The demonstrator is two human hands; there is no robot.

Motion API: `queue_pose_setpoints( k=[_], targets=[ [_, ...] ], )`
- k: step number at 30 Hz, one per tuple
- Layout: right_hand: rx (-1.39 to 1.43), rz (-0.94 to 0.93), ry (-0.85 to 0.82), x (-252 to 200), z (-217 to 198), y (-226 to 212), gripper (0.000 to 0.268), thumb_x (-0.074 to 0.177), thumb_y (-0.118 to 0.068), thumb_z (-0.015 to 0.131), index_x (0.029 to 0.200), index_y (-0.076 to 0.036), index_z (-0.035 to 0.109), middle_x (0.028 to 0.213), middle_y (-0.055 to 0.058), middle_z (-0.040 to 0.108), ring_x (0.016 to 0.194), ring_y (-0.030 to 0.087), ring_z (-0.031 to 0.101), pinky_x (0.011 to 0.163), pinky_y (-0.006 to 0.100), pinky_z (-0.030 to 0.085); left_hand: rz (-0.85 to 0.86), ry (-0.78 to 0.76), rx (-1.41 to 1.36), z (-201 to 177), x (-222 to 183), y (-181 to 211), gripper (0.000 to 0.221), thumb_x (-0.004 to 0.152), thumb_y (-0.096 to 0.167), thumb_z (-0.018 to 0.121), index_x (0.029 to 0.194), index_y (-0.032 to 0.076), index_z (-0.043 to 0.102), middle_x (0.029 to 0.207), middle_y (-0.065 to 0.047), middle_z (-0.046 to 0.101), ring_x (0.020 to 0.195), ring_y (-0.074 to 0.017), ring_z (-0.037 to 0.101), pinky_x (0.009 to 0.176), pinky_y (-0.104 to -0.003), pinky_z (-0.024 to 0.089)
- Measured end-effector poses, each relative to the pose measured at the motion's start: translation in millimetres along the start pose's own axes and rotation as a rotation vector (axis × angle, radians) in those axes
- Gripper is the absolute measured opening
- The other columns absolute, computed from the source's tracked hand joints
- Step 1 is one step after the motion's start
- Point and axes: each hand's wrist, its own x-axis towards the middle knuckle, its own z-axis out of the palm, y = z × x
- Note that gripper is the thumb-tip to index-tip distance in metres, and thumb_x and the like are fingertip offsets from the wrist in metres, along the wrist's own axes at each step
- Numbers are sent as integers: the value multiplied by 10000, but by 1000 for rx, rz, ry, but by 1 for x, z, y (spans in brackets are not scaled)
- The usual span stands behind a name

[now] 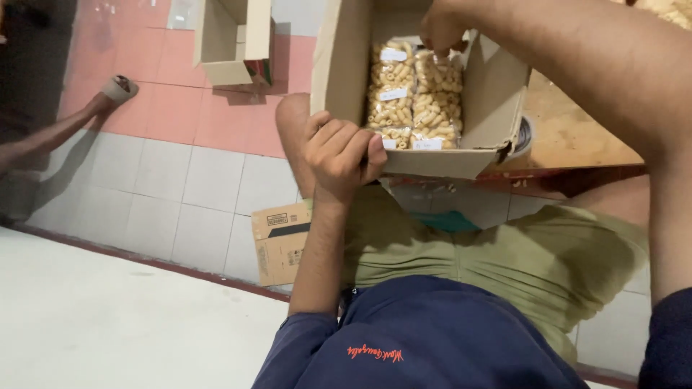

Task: Packing small plastic bags of snacks into a cardboard box

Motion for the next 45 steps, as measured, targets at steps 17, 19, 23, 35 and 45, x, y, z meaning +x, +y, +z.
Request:
queue_pose_setpoints(
  k=[17,19,23,35,45],
  targets=[
    [495,-395,1208,-299,122,-87,401,1140,-384,465,1323,-89,667,1272,94,733,1159,256,685,1322,616,226,-27,-8,-10,8,-14,-3,393,1062,162,502,675,101,531,599,-40,520,536,-220,420,767,-368,417],
    [666,-560,1516,-262,145,-87,540,1198,-459,374,1194,-67,745,1119,91,796,1031,256,762,1338,663,234,-19,-9,6,3,-12,-4,397,1062,171,498,672,104,531,595,-37,522,535,-211,422,765,-365,413],
    [830,-744,1921,-236,157,-84,484,1180,-330,375,908,-69,679,827,60,679,799,209,655,1333,592,306,-51,-38,-26,2,-10,6,381,1053,126,485,673,96,495,597,-51,486,542,-224,402,773,-376,401],
    [837,-727,1710,-276,189,-66,169,1172,-128,540,1305,-70,627,1362,149,660,1336,332,624,1241,519,494,-15,-66,48,4,-19,4,416,1075,125,451,660,96,464,589,-44,430,530,-218,361,774,-372,415],
    [705,57,2182,-288,246,28,226,1126,108,631,1335,31,668,1225,202,684,1014,288,656,781,327,573,-41,-63,44,0,-12,9,425,1068,87,420,643,89,431,583,-46,422,535,-218,324,760,-378,403]
  ],
)
